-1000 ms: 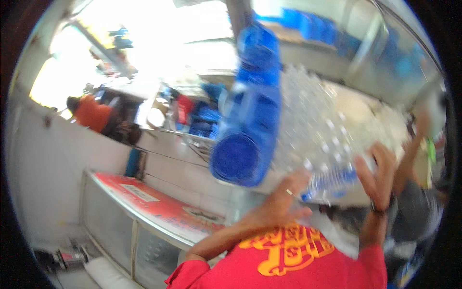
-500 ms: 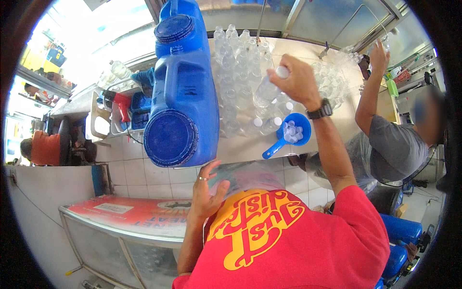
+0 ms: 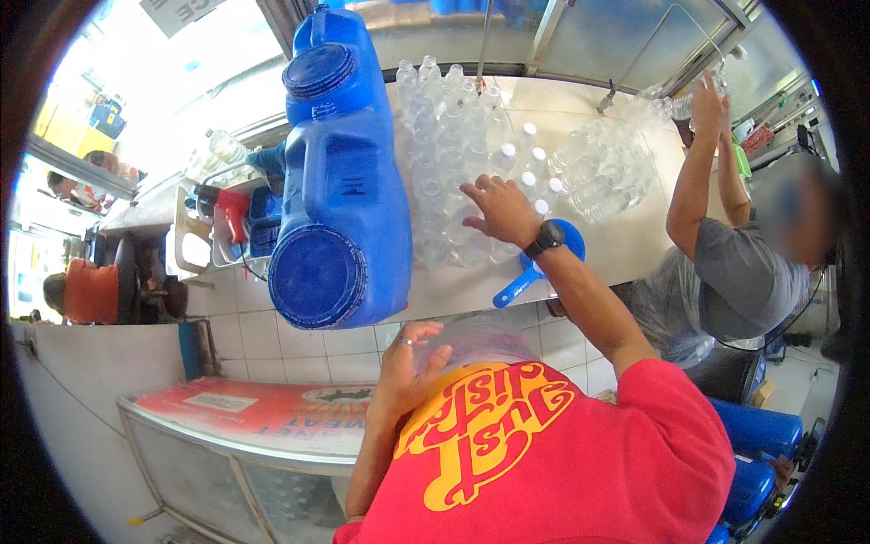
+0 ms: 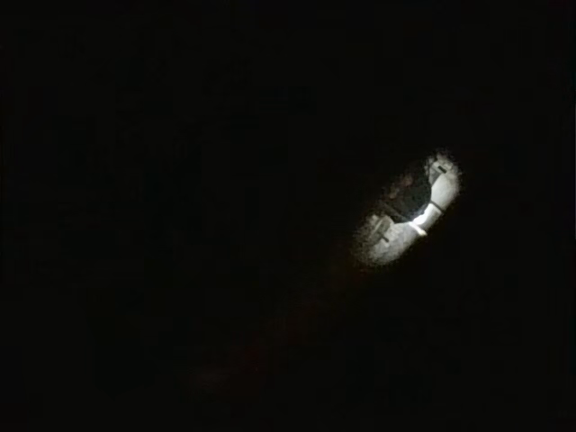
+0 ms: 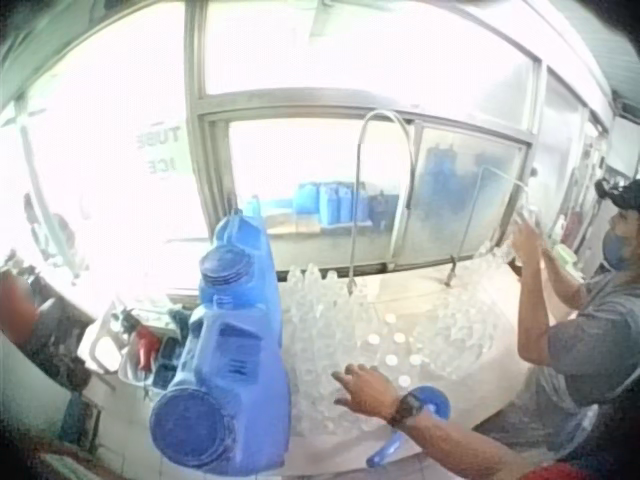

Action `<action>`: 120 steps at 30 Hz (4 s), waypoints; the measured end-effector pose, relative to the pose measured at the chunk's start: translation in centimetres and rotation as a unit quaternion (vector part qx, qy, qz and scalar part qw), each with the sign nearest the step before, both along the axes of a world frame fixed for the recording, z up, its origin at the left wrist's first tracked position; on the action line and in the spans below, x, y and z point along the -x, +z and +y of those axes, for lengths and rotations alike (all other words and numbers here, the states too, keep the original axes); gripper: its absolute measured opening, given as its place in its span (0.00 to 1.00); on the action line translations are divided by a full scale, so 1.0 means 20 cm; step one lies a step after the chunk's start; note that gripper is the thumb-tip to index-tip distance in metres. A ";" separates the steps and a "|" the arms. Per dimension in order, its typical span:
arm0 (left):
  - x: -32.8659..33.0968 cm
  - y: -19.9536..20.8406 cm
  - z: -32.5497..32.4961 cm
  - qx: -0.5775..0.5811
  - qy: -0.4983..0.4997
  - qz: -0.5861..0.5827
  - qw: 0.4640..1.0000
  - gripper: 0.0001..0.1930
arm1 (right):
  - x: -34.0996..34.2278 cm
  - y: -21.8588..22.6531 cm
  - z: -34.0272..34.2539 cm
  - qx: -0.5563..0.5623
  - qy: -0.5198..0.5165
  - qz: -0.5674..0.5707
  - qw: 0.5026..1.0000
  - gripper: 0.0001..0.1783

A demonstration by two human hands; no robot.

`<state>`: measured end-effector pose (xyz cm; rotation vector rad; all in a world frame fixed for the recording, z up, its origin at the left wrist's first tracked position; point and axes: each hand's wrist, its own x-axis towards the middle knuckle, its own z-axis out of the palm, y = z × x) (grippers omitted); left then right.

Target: The person repeatedly fills small plastic bottles with water from a large blue dispenser, adds ice using a blue scoop, and secures the caps. The filled bottles are placed on the counter in a row. A coworker performs similar actions nearby.

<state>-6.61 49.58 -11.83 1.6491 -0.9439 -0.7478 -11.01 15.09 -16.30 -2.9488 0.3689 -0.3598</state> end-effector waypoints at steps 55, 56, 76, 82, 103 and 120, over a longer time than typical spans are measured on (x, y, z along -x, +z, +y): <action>-0.10 -0.04 -0.12 0.023 -0.037 -0.047 0.998 0.13 | 0.83 -0.68 -0.24 -0.181 -0.349 0.068 0.917 0.13; -0.10 -0.04 -0.13 0.026 -0.049 -0.056 0.997 0.12 | 0.84 -0.77 -0.24 -0.159 -0.348 0.107 0.918 0.14; -0.07 -0.02 -0.10 0.015 -0.046 -0.067 0.997 0.11 | 0.81 -0.57 -0.24 -0.125 -0.289 0.188 0.930 0.15; -0.10 -0.01 -0.11 -0.001 -0.068 -0.083 0.994 0.13 | 0.67 0.00 -0.26 -0.114 -0.234 -0.038 0.965 0.19; -0.12 -0.02 0.04 0.000 0.007 -0.068 0.998 0.14 | -0.35 -0.08 -0.26 -0.066 -0.032 0.139 0.988 0.14; -0.09 -0.15 -0.15 0.104 -0.006 0.253 0.962 0.25 | 0.00 0.91 -0.05 -0.055 0.084 -0.063 0.993 0.14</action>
